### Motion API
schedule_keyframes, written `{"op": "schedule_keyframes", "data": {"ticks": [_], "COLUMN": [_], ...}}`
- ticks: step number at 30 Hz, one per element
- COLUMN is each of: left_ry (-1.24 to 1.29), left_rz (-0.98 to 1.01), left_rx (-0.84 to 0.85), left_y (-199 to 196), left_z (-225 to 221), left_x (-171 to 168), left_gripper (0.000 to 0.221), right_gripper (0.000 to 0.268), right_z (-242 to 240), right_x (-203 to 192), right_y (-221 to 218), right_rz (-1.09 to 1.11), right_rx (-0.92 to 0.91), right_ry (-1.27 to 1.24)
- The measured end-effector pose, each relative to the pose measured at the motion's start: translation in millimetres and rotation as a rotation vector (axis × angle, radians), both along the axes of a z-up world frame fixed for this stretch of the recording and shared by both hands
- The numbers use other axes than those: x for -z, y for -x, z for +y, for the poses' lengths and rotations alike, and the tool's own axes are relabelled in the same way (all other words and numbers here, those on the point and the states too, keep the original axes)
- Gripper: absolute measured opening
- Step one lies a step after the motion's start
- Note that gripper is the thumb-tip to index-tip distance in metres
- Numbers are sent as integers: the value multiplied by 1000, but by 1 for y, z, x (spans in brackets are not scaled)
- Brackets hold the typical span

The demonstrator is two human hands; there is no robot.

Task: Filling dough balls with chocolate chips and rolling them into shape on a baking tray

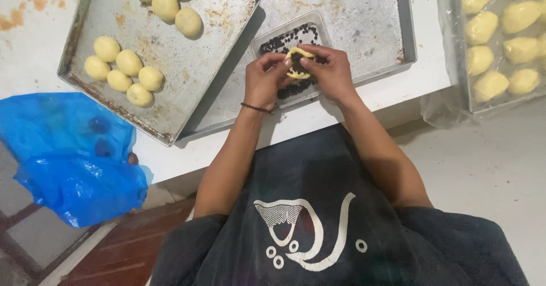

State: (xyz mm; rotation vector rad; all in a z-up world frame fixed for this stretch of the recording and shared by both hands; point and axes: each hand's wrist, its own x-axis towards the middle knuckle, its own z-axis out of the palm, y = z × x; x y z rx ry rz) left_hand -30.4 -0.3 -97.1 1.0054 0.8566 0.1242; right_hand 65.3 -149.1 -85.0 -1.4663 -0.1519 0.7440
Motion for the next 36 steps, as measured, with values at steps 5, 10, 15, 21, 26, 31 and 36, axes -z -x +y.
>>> {"op": "schedule_keyframes", "data": {"ticks": [5, 10, 15, 21, 26, 31, 36], "left_ry": [10, 10, -507, -971, -880, -863, -940], "left_rz": [-6, -70, -196, -209, -217, -183, -288], "left_rx": [-72, 11, 222, 341, 389, 369, 462], "left_y": [2, 10, 21, 25, 26, 27, 23], "left_z": [-4, 3, 8, 27, 36, 44, 53], "left_x": [26, -3, -15, -19, -27, -31, -45], "left_gripper": [20, 18, 37, 17, 12, 36, 11], "right_gripper": [29, 37, 30, 38, 68, 74, 39], "right_z": [6, 3, 13, 7, 13, 12, 18], "right_x": [-11, -19, -16, -33, -83, -65, -57], "right_y": [1, -3, -6, -10, -18, -20, -15], "right_rz": [-81, 64, -126, 89, -57, -183, -428], "right_rx": [-36, -50, -93, -335, -605, -609, -554], "right_ry": [126, 25, 121, 69, 50, 160, 266]}}
